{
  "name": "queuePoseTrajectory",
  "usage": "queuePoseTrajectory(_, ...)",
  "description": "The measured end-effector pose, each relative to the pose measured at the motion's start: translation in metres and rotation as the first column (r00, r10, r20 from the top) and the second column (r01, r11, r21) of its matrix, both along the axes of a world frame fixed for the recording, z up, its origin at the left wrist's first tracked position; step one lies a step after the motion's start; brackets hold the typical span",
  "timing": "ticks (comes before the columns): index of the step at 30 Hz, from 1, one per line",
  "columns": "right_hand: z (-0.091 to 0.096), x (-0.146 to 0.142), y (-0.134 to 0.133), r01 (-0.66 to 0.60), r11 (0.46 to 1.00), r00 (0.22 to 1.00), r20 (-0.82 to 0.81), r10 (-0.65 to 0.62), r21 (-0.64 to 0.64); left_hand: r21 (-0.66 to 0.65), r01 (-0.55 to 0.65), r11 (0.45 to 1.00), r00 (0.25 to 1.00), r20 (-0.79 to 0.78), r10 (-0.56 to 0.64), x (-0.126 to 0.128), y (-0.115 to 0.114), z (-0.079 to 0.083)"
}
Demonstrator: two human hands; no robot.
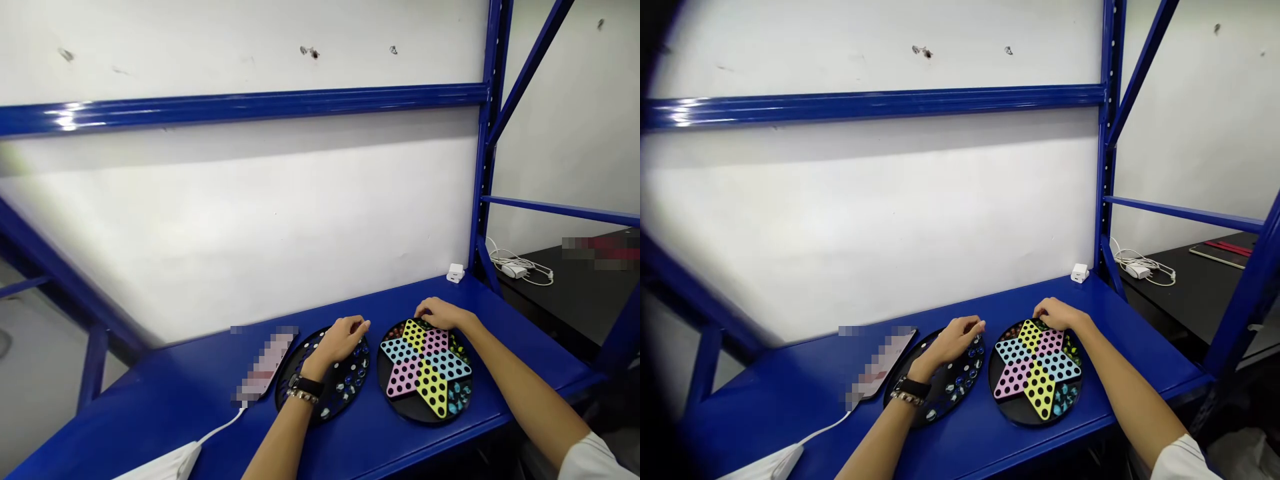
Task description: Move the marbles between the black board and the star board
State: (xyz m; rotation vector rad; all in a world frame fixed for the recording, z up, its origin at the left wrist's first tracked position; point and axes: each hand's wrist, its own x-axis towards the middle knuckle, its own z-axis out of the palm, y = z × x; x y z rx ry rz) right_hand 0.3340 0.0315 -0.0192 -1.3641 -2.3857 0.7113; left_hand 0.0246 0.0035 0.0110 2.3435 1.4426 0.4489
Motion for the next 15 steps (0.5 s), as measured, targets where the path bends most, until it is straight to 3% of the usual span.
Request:
queuePoseTrajectory(7,-0.005,-0.031,-0.01,-0.028,0.996,0.998,-0.051,0.033,0.084,0.044,0.116,0.992,0.992,0.048,-0.118,0.019,-0.008,-0.009)
queuePoseTrajectory(15,-0.001,-0.025,-0.009,0.173,0.983,0.983,0.054,-0.176,0.062,0.06,0.163,0.985,0.98,-0.124,-0.155,0.039,-0.023,-0.013)
